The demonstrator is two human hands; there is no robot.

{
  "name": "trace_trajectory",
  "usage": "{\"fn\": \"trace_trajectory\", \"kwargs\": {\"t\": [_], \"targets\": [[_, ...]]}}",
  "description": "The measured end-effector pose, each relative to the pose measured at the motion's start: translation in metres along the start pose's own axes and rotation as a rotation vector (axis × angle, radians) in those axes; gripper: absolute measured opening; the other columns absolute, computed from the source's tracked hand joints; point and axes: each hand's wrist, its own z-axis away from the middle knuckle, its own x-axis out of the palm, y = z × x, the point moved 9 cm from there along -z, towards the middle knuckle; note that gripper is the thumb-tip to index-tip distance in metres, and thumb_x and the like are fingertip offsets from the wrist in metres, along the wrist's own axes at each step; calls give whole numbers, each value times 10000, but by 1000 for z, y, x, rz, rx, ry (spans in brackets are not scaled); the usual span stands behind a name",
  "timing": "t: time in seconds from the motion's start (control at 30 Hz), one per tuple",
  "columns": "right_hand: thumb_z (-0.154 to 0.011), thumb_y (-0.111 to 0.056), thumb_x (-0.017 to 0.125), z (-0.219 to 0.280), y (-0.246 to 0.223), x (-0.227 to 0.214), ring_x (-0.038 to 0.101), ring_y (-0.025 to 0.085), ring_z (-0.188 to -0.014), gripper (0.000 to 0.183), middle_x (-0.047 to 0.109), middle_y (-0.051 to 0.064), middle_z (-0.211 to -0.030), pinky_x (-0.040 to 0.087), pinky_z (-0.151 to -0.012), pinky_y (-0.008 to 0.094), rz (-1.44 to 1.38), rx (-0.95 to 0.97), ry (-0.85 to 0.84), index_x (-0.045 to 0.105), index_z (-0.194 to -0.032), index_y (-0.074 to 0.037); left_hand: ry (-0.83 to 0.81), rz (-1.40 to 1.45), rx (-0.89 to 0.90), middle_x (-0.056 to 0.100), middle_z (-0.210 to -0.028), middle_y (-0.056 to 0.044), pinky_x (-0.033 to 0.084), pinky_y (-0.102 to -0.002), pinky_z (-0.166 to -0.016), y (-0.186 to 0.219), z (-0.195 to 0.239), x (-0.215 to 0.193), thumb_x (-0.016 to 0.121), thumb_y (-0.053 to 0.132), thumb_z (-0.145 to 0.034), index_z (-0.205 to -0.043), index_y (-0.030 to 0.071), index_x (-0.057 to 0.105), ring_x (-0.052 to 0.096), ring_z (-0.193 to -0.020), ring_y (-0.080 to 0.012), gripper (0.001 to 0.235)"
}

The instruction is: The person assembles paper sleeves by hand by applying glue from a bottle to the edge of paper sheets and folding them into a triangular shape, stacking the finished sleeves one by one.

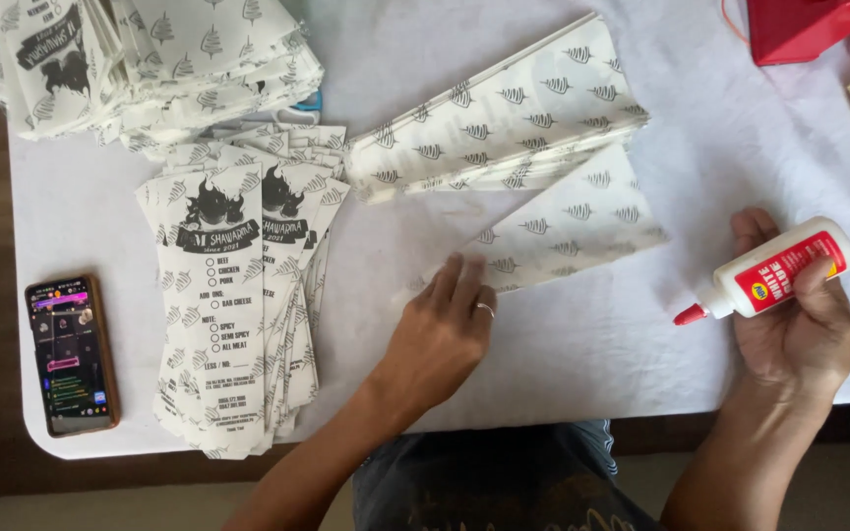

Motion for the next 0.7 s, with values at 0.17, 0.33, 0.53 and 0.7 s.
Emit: {"fn": "trace_trajectory", "kwargs": {"t": [0.17, 0.33, 0.53, 0.7], "targets": [[-812, -198, 940, 3, -1, 6, 585, 413, -1458, 624, 525, 338, -1520, 587, -1179, 396, 29, 2, -14, 613, -1303, 4, -7, 16, -100, 609, -1108, -296, 451, -339, -440, -6, 5, 2, 612, -265, -813, -810, -73, 577, 633, -1153, -425, 195], [-789, -120, 950, 6, -2, 6, 596, 496, -1418, 664, 554, 415, -1447, 543, -1227, 512, -92, -15, 40, 596, -1313, 80, -92, -9, -200, 631, -1231, -256, 527, -391, -473, -15, 17, 25, 758, 81, -892, -856, -62, 675, 623, -1182, -362, 169], [-720, 52, 947, 10, -2, -5, 545, 601, -1432, 739, 541, 467, -1426, 558, -1142, 602, -398, -41, 164, 627, -1386, 86, -70, -9, -257, 688, -1227, -194, 554, -372, -526, -22, 19, 29, 849, 93, -799, -889, -30, 709, 671, -1118, -311, 207], [-798, -118, 907, 29, -11, 17, 659, 478, -1326, 620, 679, 344, -1297, 587, -1192, 513, -267, -94, 188, 697, -1371, -7, -67, -38, -199, 665, -1232, -220, 541, -378, -498, -18, 17, 25, 808, 89, -870, -916, -41, 700, 662, -1153, -337, 176]]}}
